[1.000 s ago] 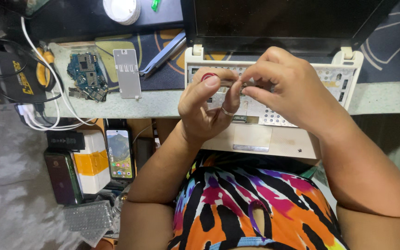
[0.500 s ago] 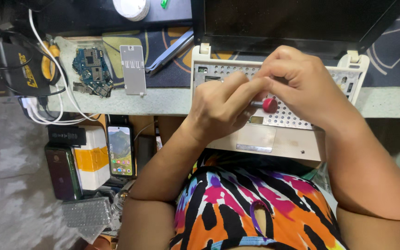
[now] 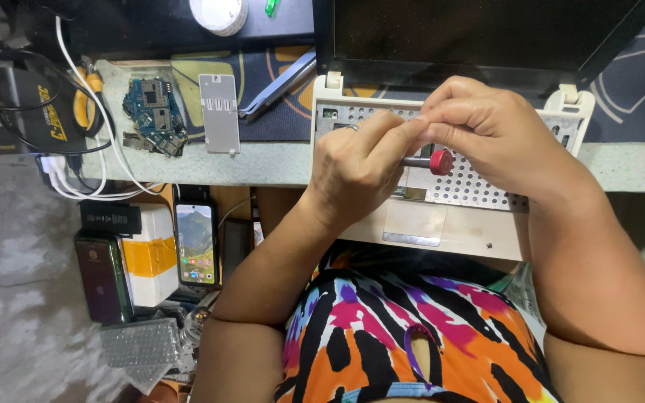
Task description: The person disassembles a white laptop, removes the keyboard, and uses a screwdriver to pry and separate the laptop casing. The person manipulates the keyboard and casing with both hands, using a screwdriver to work along the seam.
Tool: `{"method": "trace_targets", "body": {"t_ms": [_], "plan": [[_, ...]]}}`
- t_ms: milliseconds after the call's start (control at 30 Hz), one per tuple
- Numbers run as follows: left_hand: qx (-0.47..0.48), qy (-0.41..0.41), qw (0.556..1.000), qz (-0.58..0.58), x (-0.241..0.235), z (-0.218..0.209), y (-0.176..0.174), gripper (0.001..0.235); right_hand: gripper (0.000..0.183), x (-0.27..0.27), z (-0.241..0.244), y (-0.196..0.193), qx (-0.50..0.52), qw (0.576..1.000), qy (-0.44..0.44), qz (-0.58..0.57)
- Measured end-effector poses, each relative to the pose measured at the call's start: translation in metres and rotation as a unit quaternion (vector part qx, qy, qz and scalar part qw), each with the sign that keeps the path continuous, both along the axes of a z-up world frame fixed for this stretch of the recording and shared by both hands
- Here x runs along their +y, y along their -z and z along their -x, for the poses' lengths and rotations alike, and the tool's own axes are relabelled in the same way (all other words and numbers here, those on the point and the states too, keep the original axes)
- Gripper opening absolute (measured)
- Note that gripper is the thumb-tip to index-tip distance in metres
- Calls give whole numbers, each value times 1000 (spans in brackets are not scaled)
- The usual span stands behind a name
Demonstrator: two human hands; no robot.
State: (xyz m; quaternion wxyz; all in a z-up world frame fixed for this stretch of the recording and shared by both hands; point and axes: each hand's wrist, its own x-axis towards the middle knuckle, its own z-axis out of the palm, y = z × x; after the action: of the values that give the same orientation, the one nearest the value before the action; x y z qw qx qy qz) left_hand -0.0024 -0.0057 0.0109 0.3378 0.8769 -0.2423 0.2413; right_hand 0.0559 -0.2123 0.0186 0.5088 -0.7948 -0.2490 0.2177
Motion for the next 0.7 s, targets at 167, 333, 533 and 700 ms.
{"method": "trace_targets", "body": {"t_ms": [167, 333, 533, 700], "plan": [[10, -13, 1000, 0, 10, -3, -2, 14, 21, 0, -1, -1, 33, 998, -34, -39], [-12, -86, 996, 18, 58, -16, 0, 12, 25, 3, 2, -5, 8, 999, -35, 6], [-54, -300, 948, -92, 121, -61, 11, 7, 24, 9, 2, -9, -7, 999, -33, 10], [-104, -280, 947, -121, 143, -67, 10, 12, 24, 4, 2, -6, -73, 996, -53, 13]]}}
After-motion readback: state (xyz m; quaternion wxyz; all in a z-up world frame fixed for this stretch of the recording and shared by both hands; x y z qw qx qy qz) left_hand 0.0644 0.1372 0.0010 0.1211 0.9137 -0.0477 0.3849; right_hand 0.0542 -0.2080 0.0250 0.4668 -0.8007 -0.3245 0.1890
